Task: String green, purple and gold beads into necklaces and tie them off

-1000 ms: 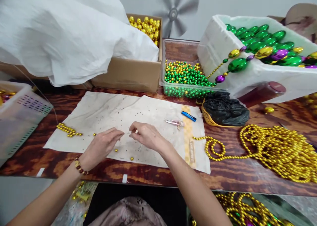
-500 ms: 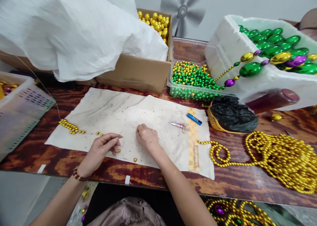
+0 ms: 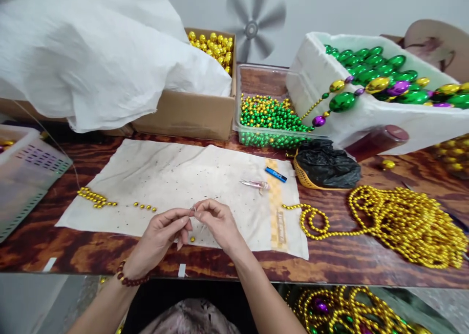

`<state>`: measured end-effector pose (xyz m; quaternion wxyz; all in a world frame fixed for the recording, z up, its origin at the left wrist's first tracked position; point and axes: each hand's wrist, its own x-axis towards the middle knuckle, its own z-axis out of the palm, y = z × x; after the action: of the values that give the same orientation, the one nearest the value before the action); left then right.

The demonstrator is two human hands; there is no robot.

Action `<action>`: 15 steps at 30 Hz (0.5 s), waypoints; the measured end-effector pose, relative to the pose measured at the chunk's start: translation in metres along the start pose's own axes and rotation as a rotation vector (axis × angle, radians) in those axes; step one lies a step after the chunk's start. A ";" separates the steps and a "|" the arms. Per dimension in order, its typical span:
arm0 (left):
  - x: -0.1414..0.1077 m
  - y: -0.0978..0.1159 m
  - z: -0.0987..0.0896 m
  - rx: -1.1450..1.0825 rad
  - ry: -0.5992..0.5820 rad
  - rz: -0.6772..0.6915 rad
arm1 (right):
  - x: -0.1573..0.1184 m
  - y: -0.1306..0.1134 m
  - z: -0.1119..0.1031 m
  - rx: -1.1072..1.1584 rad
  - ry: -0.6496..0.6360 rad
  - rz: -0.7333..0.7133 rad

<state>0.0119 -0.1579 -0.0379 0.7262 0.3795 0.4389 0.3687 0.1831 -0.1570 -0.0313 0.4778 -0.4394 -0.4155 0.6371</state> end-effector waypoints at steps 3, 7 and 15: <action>-0.002 -0.002 0.005 0.023 -0.010 0.013 | -0.004 0.000 0.001 0.064 0.042 0.010; -0.003 -0.002 0.010 0.058 -0.009 0.035 | -0.010 -0.001 0.000 0.066 0.071 0.010; -0.003 0.002 0.014 0.123 -0.045 0.039 | -0.016 -0.009 0.000 0.050 0.095 0.030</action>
<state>0.0237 -0.1625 -0.0304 0.7039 0.4401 0.4367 0.3467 0.1881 -0.1705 -0.0201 0.4983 -0.4633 -0.3697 0.6327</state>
